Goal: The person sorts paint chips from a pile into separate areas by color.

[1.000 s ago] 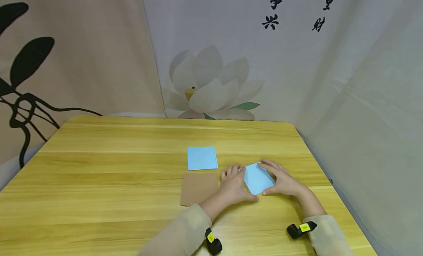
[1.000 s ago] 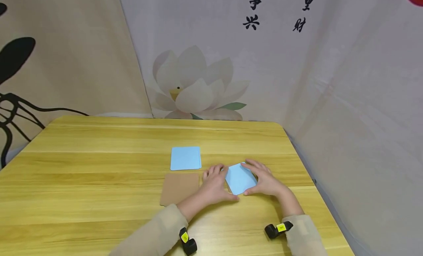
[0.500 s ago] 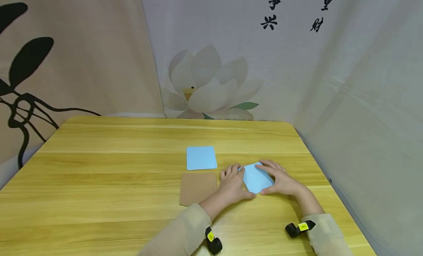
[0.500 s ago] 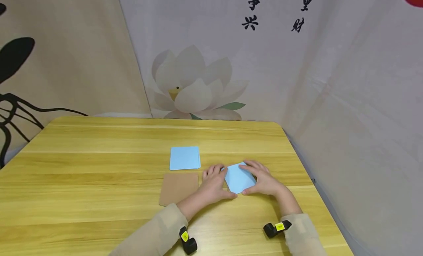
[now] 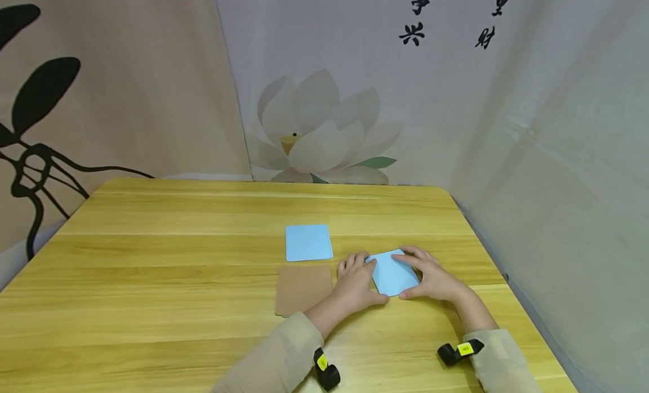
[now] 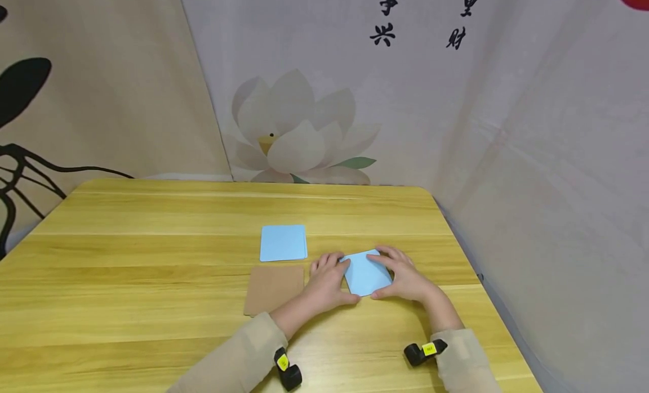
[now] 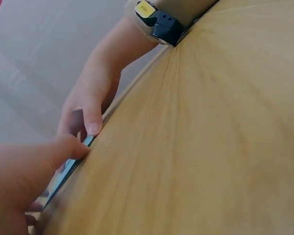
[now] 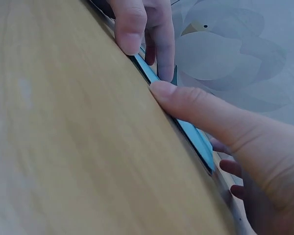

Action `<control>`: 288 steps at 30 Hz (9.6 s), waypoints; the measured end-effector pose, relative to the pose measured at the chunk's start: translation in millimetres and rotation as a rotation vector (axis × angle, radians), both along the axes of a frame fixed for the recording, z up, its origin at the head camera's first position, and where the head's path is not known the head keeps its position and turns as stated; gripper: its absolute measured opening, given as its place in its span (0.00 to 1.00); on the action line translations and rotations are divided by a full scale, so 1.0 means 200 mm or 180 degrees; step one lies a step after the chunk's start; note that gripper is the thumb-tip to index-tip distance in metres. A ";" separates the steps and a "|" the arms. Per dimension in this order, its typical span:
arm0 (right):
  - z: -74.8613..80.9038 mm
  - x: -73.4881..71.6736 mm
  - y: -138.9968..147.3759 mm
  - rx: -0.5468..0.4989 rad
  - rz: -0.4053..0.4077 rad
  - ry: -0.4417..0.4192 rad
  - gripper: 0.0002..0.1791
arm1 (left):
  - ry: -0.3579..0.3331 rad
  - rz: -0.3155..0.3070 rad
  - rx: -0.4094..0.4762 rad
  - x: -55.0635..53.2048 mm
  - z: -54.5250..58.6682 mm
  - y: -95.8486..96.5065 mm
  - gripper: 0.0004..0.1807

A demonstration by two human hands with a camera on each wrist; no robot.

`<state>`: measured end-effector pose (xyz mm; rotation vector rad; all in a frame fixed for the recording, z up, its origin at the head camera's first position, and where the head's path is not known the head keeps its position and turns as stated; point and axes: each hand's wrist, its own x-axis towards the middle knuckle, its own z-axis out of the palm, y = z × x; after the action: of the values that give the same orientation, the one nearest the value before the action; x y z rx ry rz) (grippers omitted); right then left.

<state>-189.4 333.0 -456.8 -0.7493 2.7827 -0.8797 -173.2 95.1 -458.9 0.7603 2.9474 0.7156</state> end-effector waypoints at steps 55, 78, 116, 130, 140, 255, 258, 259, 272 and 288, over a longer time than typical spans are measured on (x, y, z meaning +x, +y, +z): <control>0.07 0.06 -0.11 -0.0011 0.0221 -0.0062 0.57 | -0.0116 -0.0449 0.0198 -0.04 0.02 -0.08 0.58; 0.07 0.09 -0.16 -0.0122 0.0236 -0.0341 0.58 | -0.0357 -0.0531 0.0333 -0.06 0.04 -0.16 0.58; 0.13 0.09 -0.26 0.0099 0.0247 0.0127 0.60 | -0.0291 -0.0541 0.0311 -0.04 0.09 -0.23 0.65; 0.14 0.00 -0.42 0.0224 0.0274 0.0220 0.59 | 0.0100 -0.0474 0.0002 -0.10 0.11 -0.40 0.63; 0.14 -0.11 -0.58 0.0226 0.0344 0.0187 0.59 | 0.0190 -0.0405 0.0061 -0.18 0.13 -0.56 0.59; 0.02 0.02 -0.02 0.0086 0.0121 0.0366 0.55 | 0.0193 -0.0176 0.0140 0.04 0.06 -0.14 0.53; 0.02 0.02 -0.01 0.0084 0.0100 0.0339 0.54 | 0.0157 -0.0109 0.0173 0.04 0.05 -0.11 0.53; 0.02 0.02 0.00 0.0089 0.0091 0.0321 0.55 | 0.0124 -0.0092 0.0199 0.04 0.05 -0.09 0.53; 0.02 0.02 0.01 0.0162 0.0099 0.0251 0.53 | -0.0030 0.0004 0.0016 0.02 0.01 0.00 0.53; 0.01 0.02 0.00 0.0057 0.0047 0.0283 0.52 | 0.0061 0.0022 -0.0031 0.01 0.00 0.00 0.48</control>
<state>-185.8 333.3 -454.0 -0.8249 2.8538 -0.8377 -171.9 94.6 -459.0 0.7611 2.9697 0.6979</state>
